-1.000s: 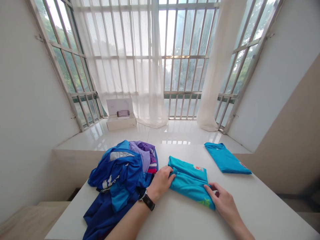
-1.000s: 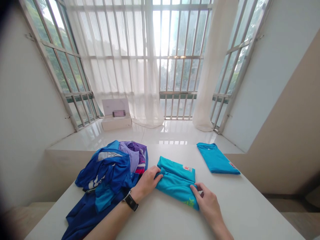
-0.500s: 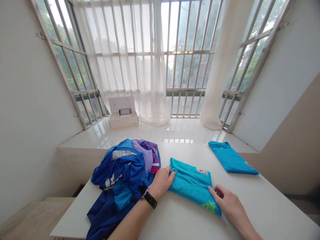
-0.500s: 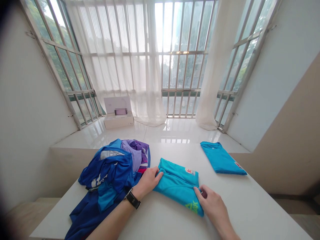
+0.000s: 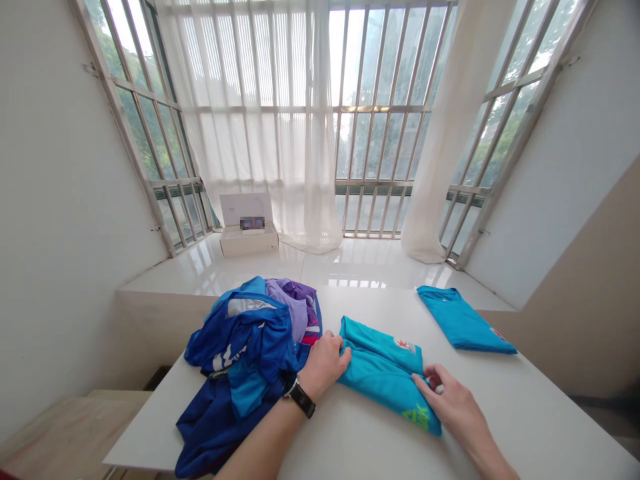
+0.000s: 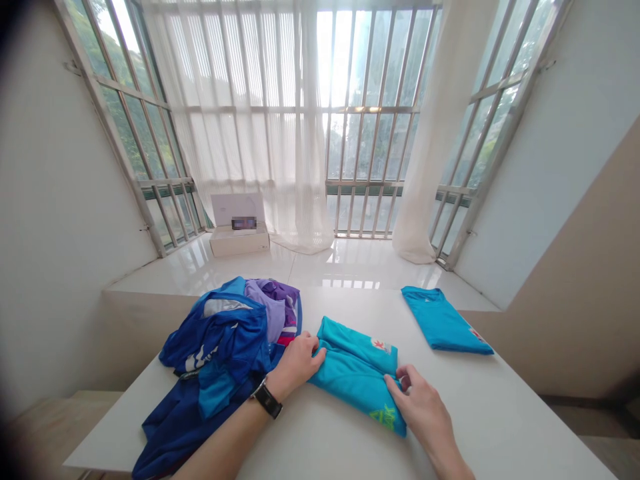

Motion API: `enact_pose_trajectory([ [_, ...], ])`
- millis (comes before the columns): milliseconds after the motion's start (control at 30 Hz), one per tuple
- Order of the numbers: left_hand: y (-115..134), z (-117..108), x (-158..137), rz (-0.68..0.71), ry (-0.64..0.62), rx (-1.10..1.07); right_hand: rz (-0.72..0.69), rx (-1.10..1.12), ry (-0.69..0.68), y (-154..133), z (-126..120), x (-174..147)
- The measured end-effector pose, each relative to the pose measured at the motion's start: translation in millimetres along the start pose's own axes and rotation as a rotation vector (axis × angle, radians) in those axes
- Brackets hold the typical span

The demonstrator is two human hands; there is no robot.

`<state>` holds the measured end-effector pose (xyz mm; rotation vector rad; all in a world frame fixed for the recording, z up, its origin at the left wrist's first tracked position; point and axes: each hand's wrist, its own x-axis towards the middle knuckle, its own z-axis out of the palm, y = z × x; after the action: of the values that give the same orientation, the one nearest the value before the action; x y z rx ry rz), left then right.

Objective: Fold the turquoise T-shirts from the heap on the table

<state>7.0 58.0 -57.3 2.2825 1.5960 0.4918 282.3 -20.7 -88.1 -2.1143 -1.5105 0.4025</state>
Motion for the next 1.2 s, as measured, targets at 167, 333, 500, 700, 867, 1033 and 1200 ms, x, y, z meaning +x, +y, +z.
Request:
enact_pose_trajectory([
  [167,0.6,-0.5,-0.7,0.007,0.002,0.014,-0.052,-0.007,-0.062,-1.8,-1.4,3.9],
  [333,1.3,-0.3,-1.0,0.013,0.000,0.029,-0.025,-0.011,-0.077,-3.2,-5.6,5.4],
  [500,1.6,-0.7,-1.0,0.010,-0.004,0.035,-0.002,-0.019,-0.063,2.3,-2.1,10.8],
  [700,2.0,-0.6,-0.8,0.002,0.007,0.026,-0.112,-0.099,0.053,-9.8,-1.4,3.7],
  [867,2.1,0.3,-2.3,0.001,0.015,-0.002,-0.426,-0.066,0.088,-20.1,-3.5,-5.1],
  [1033,1.1,-1.9,-0.9,0.009,0.002,-0.069,-0.395,-0.039,-0.009,-16.6,-7.6,-4.9],
  [1200,-10.9,-16.1,4.4,0.048,-0.064,-0.207,-0.292,-0.022,-0.051,-20.3,-10.1,-5.0],
])
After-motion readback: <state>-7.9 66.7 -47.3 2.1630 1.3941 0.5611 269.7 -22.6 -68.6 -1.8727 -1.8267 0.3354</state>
